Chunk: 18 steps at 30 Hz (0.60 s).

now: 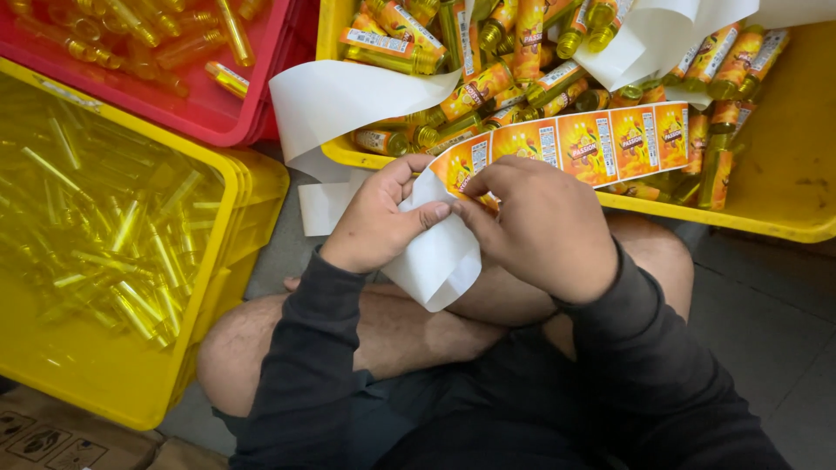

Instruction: The person sits on the floor and applies labels to small yellow bottles. They peel individual labels from a roll, wrap them around the bottles, and place the labeled bottles into a yellow bin.

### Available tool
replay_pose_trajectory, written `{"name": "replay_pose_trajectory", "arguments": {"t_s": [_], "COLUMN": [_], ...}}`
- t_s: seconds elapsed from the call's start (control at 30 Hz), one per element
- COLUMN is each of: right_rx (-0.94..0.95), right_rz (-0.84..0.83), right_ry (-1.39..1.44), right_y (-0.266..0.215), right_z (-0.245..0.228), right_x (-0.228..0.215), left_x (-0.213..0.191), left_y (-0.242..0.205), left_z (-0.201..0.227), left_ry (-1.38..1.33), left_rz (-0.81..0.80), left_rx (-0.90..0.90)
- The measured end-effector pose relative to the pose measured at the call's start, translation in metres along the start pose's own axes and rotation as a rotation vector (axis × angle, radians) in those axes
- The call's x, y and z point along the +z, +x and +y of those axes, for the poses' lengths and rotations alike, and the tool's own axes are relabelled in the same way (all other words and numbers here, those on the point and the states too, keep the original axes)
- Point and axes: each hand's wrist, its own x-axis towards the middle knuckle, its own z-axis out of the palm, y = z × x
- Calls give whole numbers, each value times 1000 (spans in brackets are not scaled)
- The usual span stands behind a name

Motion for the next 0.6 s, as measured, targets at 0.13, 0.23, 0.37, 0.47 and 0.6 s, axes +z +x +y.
{"name": "replay_pose_trajectory", "arguments": {"t_s": [0.13, 0.23, 0.37, 0.47, 0.6], "right_rx": [-7, 30, 127, 182, 59], "right_rz": [-65, -95, -58, 68, 584], "right_ry": [50, 84, 170, 243, 341], "right_y": [1, 3, 4, 2, -15], "right_z": [6, 8, 12, 21, 54], "right_x": [-3, -5, -14, -27, -20], "left_x": [-2, -5, -12, -15, -18], "left_y": [-1, -1, -4, -9, -10], "left_z": [3, 3, 11, 23, 30], "left_ry": [19, 15, 61, 202, 717], "left_rz": [-17, -54, -122, -92, 62], "left_rx": [-15, -23, -21, -69, -146]}}
